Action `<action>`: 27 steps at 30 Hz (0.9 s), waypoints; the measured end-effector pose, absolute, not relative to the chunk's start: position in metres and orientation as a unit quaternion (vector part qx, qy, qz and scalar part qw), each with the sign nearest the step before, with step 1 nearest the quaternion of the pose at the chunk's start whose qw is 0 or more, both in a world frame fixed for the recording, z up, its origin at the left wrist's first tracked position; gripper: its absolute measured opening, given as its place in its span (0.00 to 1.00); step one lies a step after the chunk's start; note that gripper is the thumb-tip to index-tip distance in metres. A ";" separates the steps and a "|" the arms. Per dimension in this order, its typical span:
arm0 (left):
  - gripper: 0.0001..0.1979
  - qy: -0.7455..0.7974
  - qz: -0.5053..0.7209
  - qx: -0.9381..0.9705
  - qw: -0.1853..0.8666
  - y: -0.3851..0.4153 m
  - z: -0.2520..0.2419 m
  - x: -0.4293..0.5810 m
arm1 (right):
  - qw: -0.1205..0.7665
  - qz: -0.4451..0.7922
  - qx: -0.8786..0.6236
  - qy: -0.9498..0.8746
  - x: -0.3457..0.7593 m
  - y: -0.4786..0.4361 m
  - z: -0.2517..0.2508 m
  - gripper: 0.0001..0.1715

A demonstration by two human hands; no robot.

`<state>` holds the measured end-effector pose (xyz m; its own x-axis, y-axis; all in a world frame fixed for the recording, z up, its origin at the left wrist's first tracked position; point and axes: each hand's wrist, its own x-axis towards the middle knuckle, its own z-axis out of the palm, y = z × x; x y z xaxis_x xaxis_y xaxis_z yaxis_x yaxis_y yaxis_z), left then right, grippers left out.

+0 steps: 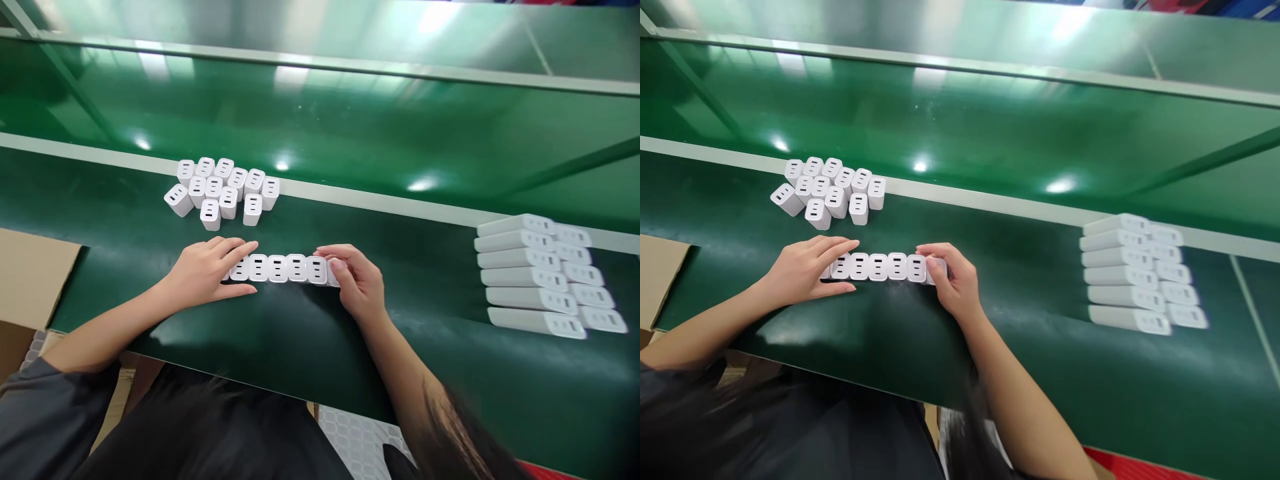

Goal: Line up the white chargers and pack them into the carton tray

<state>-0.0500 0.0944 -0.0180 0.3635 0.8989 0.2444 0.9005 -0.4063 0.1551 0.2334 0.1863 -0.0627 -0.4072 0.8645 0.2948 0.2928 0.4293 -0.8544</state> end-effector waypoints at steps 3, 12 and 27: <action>0.29 -0.548 -0.126 -0.827 0.012 0.097 -0.020 -0.045 | 0.390 0.361 -0.367 -0.763 0.231 0.187 -0.063 0.16; 0.29 -0.652 -0.257 -0.689 -0.183 0.075 -0.007 -0.052 | 0.436 0.240 -0.322 -0.806 0.229 0.185 -0.060 0.13; 0.34 -0.442 -0.705 0.047 -0.552 -0.088 -0.023 0.018 | 0.310 0.182 0.021 -0.933 0.183 0.037 -0.010 0.44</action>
<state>0.0183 -0.0878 -0.0229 -0.3856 0.7377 -0.5542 -0.8203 0.0010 0.5720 0.1833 0.0375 -0.0100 -0.8066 0.0742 0.5864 -0.1523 0.9325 -0.3275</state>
